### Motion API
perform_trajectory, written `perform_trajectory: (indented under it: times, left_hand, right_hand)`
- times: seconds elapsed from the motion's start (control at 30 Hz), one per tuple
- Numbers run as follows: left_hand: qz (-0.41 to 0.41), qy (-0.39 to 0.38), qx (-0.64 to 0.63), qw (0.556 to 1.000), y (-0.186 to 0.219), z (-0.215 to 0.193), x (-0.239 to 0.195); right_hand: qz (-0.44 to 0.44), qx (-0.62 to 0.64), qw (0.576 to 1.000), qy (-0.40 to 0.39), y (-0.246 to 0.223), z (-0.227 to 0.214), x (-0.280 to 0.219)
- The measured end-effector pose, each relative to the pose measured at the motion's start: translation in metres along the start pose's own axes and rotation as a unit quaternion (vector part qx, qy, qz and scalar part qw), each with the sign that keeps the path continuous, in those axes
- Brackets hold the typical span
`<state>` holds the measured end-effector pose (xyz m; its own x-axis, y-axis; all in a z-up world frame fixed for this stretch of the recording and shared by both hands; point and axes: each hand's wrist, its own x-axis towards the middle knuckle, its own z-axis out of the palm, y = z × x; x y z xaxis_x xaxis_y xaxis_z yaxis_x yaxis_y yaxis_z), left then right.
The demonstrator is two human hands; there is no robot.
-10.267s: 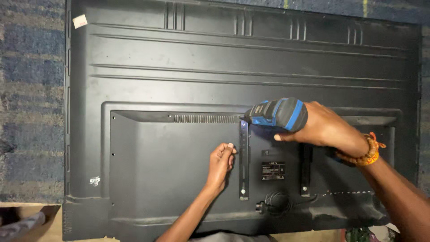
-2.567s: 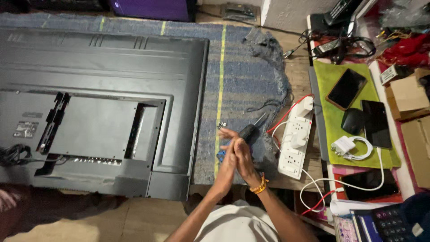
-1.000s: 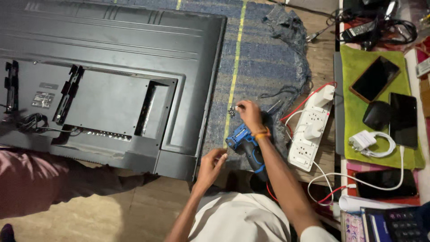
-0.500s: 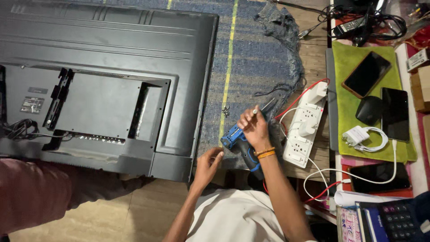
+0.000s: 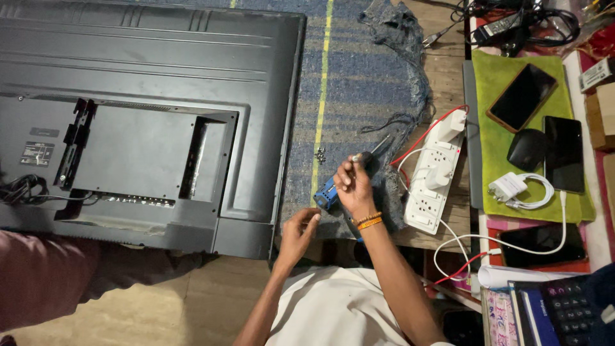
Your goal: The person retrieves a cordless drill from a drawer and uses it to remove screws from the back of a television. They then remove the metal mounting brackets and coil the power cable.
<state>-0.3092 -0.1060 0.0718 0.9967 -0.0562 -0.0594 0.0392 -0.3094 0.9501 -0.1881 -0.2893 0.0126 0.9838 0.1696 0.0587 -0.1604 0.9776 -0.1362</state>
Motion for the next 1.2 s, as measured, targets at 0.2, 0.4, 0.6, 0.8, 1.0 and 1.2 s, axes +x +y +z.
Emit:
perform_trajectory:
  times: [0.2, 0.4, 0.6, 0.8, 1.0, 1.2]
  left_hand:
    - [0.043, 0.004, 0.003, 0.999, 0.0, 0.009, 0.004]
    - [0.03, 0.0, 0.014, 0.999, 0.004, 0.011, 0.005]
    - [0.029, 0.005, 0.008, 1.0, 0.004, 0.009, 0.003]
    - [0.019, 0.015, -0.049, 0.998, -0.004, 0.013, 0.006]
    - [-0.088, 0.068, -0.379, 0.919, -0.008, 0.02, 0.028]
    - [-0.126, 0.041, -0.505, 0.853, -0.028, 0.018, 0.04]
  right_hand:
    - [0.012, -0.014, 0.999, -0.042, 0.004, 0.016, -0.004]
    - [0.02, -0.095, 0.993, -0.063, 0.007, 0.028, -0.005]
    - [0.023, -0.067, 0.995, -0.065, 0.008, 0.025, -0.003]
    - [0.031, -0.101, 0.993, -0.061, 0.012, 0.03, -0.008]
    - [-0.103, -0.739, 0.66, -0.087, 0.015, 0.062, -0.028]
    - [-0.115, -0.781, 0.603, -0.114, 0.014, 0.066, -0.034]
